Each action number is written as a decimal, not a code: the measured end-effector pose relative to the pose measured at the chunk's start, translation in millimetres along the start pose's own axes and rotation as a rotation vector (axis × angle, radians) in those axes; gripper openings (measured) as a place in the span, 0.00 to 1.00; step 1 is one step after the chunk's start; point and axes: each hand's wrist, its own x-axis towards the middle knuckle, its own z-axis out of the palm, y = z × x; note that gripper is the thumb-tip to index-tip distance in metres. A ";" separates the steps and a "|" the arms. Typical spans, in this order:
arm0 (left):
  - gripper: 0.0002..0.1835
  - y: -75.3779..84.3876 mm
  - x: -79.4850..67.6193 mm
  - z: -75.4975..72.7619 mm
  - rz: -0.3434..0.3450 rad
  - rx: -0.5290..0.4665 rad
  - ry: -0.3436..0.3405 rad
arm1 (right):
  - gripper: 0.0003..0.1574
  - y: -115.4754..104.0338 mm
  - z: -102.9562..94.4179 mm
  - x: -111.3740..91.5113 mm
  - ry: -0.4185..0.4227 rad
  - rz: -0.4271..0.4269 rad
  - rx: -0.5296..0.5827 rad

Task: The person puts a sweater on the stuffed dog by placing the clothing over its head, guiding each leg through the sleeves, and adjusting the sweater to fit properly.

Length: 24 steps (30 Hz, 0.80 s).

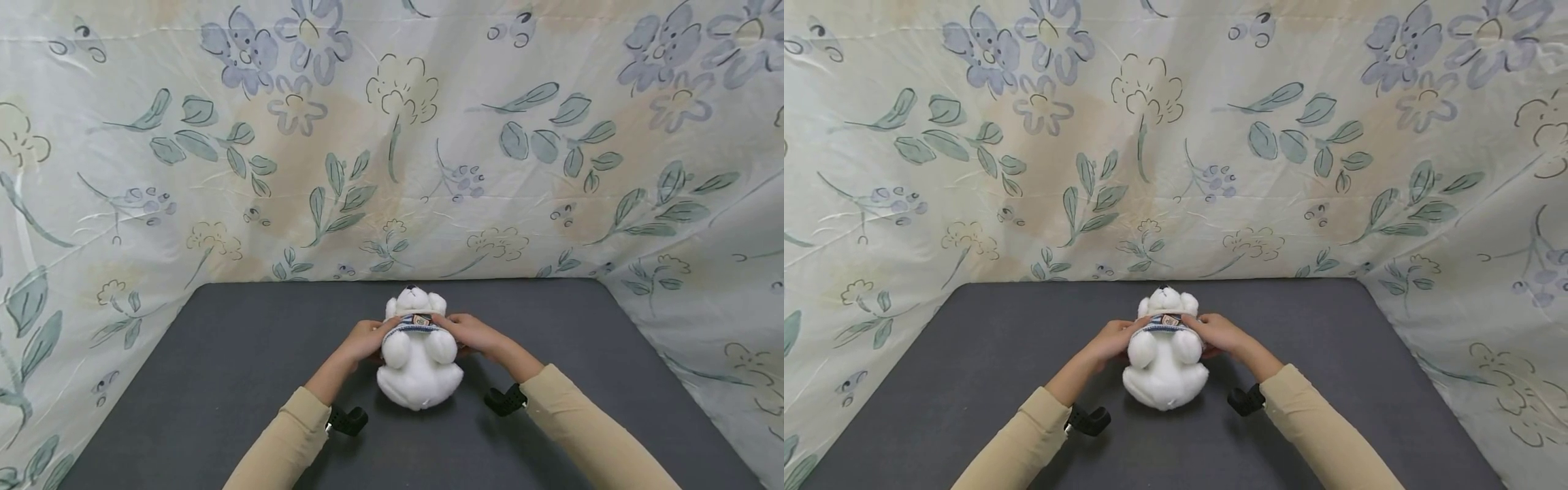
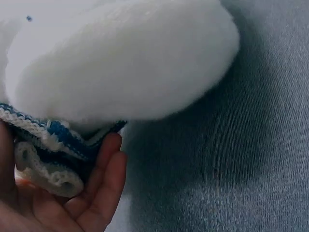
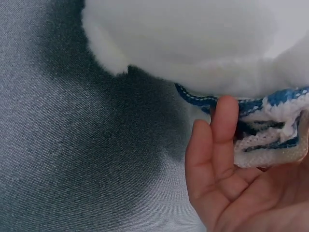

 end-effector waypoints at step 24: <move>0.12 25.5 -17.8 -32.1 0.403 0.298 0.145 | 0.33 -12.9 16.6 11.4 0.119 0.094 -0.057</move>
